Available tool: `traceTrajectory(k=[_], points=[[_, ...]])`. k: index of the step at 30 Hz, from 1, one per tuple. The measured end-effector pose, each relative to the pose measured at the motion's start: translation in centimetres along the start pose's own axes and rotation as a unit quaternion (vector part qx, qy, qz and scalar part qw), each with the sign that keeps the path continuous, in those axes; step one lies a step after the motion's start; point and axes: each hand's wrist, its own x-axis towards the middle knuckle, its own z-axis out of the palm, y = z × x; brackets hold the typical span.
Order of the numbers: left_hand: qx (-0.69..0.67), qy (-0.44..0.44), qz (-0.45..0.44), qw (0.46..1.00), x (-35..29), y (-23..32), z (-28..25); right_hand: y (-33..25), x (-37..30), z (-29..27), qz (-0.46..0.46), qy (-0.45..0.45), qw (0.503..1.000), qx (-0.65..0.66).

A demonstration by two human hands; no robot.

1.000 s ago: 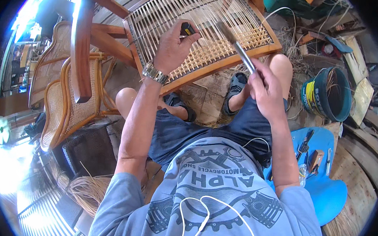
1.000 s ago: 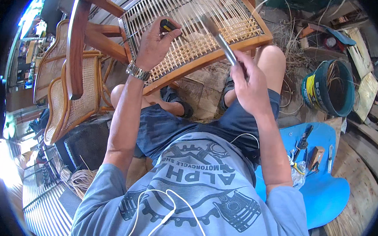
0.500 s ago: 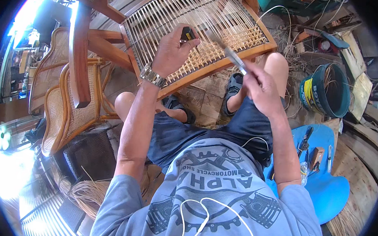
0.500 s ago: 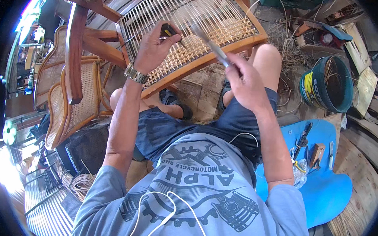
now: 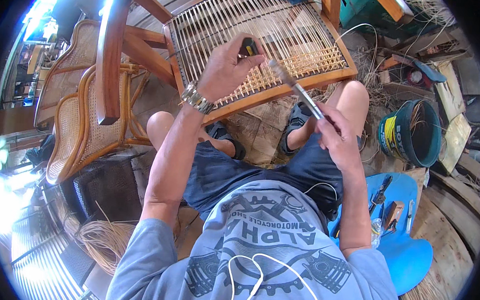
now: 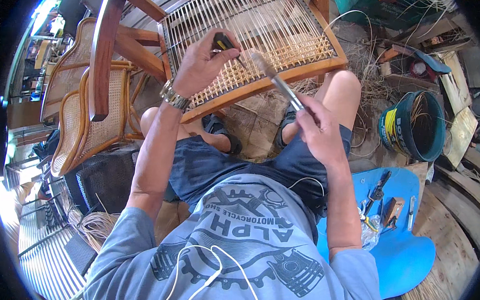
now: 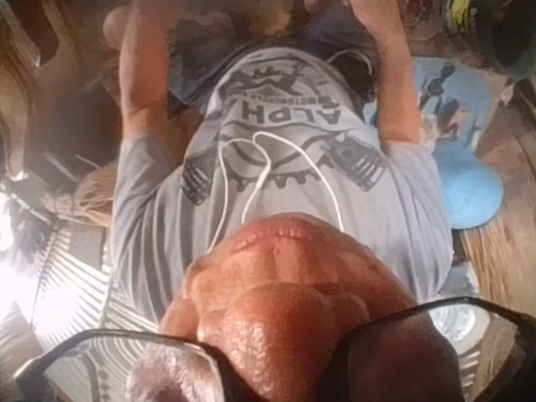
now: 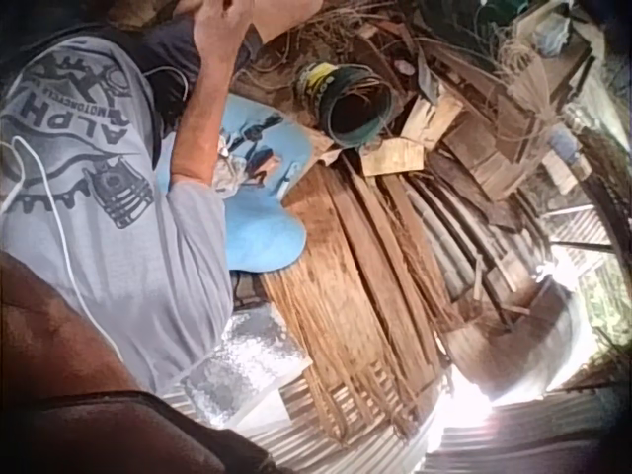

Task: Repairing and weaving the seat of a rattan chair using hand tools.

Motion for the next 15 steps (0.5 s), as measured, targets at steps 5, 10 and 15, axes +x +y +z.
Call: traceTrajectory(k=[5, 10, 15], points=[[-0.006, 0.064, 0.006, 0.998, 0.2, -0.9, -0.1, -0.5, 0.3, -0.2, 0.001, 0.056, 0.995, 0.079], [0.059, 0.012, -0.014, 0.998, 0.4, -1.5, 0.8, -0.3, 1.0, 0.9, 0.003, 0.065, 0.990, 0.126], [0.059, -0.026, 0.002, 0.998, 1.3, -1.2, 0.5, 1.1, 1.3, 1.3, 0.011, -0.030, 0.999, 0.029]])
